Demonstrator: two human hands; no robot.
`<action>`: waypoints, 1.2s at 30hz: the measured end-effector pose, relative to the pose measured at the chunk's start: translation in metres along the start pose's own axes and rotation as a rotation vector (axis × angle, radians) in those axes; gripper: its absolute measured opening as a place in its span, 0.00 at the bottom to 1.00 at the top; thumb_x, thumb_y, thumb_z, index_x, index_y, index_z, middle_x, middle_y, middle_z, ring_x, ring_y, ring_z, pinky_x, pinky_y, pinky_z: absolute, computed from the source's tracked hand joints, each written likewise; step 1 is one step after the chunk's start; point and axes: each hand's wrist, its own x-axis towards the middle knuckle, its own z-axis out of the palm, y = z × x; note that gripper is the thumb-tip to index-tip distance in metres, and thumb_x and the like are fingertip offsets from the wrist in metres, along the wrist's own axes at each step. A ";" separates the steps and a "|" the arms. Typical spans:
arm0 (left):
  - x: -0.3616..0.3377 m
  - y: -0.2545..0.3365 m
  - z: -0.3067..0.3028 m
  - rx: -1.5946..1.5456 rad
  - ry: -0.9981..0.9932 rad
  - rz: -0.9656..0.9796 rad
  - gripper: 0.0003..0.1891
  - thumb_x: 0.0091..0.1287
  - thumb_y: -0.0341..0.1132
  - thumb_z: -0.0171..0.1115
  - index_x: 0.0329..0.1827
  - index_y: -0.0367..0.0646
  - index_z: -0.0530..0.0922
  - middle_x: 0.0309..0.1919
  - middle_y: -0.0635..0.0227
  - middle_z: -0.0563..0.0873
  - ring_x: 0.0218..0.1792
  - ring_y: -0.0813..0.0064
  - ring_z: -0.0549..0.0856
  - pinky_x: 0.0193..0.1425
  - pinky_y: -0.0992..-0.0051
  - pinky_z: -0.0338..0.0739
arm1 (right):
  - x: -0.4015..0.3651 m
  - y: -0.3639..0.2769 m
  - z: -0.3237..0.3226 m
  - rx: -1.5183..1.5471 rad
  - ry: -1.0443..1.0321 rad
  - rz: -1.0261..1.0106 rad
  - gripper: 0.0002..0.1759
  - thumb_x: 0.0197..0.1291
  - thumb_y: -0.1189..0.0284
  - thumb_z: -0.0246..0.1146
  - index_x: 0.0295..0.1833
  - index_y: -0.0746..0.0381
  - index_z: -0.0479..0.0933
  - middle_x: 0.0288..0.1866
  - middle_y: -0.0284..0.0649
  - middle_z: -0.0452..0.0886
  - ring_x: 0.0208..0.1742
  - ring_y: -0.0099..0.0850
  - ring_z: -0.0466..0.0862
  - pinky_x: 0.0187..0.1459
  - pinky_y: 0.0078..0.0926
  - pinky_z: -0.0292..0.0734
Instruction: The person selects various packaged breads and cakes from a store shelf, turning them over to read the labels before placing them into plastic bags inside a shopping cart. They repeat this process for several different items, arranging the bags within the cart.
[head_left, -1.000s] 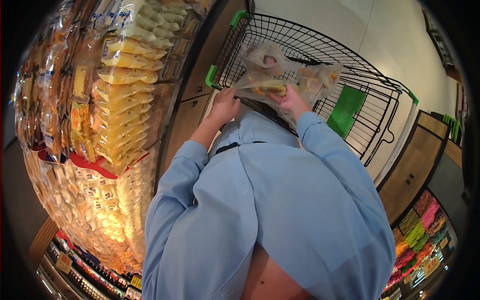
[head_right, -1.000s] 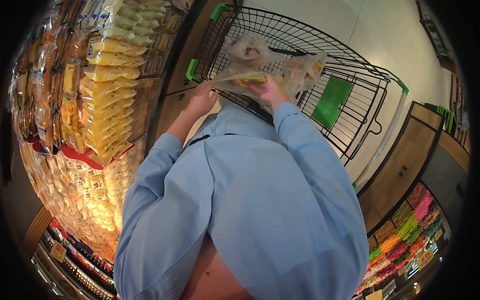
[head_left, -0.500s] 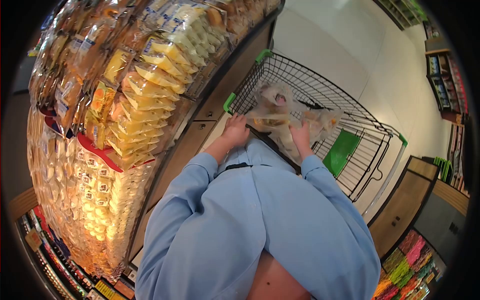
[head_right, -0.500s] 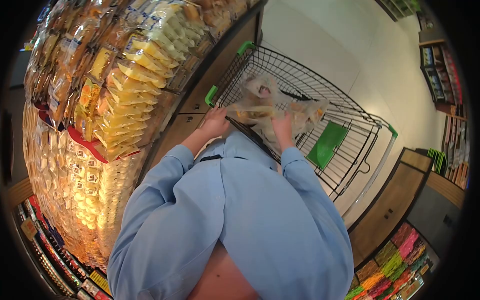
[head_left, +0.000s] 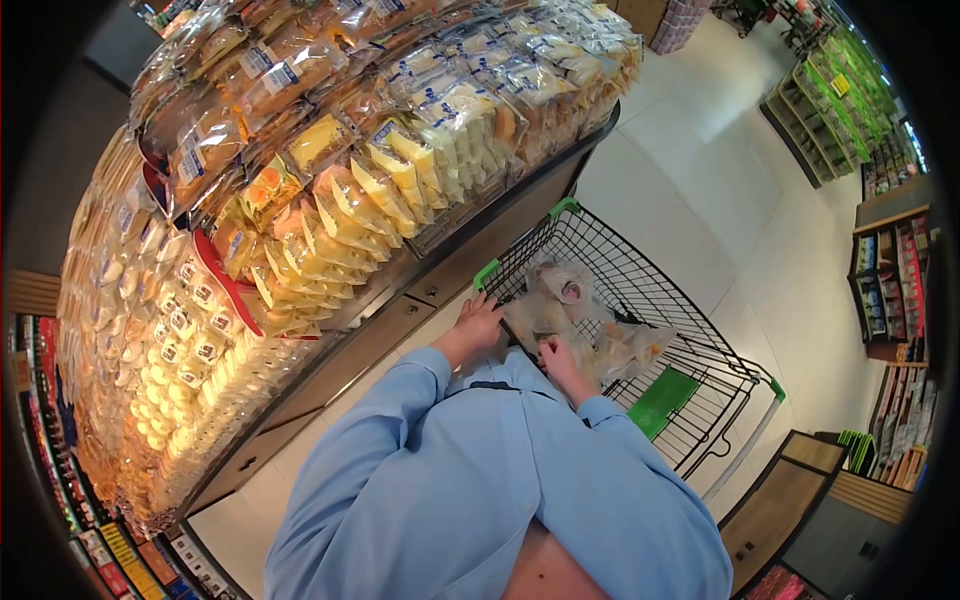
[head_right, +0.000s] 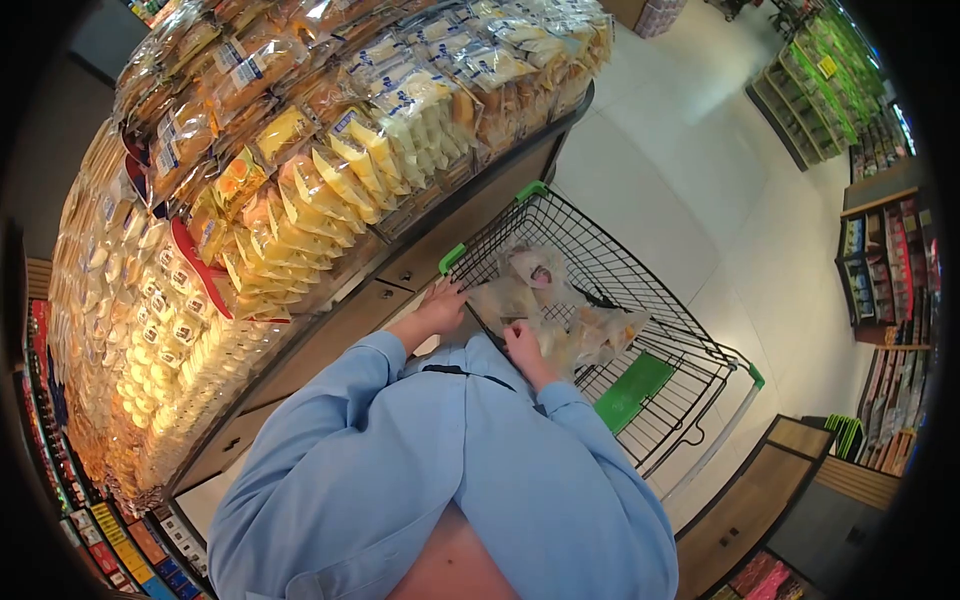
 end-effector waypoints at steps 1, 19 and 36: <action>0.000 0.000 -0.001 -0.026 -0.004 -0.003 0.28 0.65 0.34 0.55 0.71 0.45 0.72 0.77 0.52 0.63 0.80 0.47 0.55 0.80 0.43 0.51 | -0.001 0.001 0.002 -0.111 -0.010 -0.108 0.16 0.69 0.63 0.60 0.51 0.64 0.78 0.37 0.43 0.84 0.38 0.34 0.86 0.39 0.33 0.82; 0.045 0.044 -0.012 0.024 -0.122 -0.074 0.28 0.68 0.39 0.56 0.74 0.56 0.71 0.79 0.50 0.59 0.73 0.49 0.69 0.73 0.52 0.67 | 0.024 -0.015 -0.053 -0.566 -0.178 -0.521 0.17 0.67 0.62 0.60 0.51 0.62 0.83 0.43 0.52 0.87 0.44 0.48 0.87 0.46 0.41 0.81; 0.043 0.071 -0.153 -0.572 0.871 0.130 0.14 0.68 0.31 0.62 0.56 0.39 0.82 0.41 0.56 0.86 0.35 0.63 0.84 0.41 0.67 0.80 | 0.043 -0.015 -0.083 -0.557 -0.288 -0.453 0.16 0.65 0.63 0.65 0.51 0.63 0.84 0.43 0.48 0.88 0.42 0.39 0.88 0.46 0.32 0.81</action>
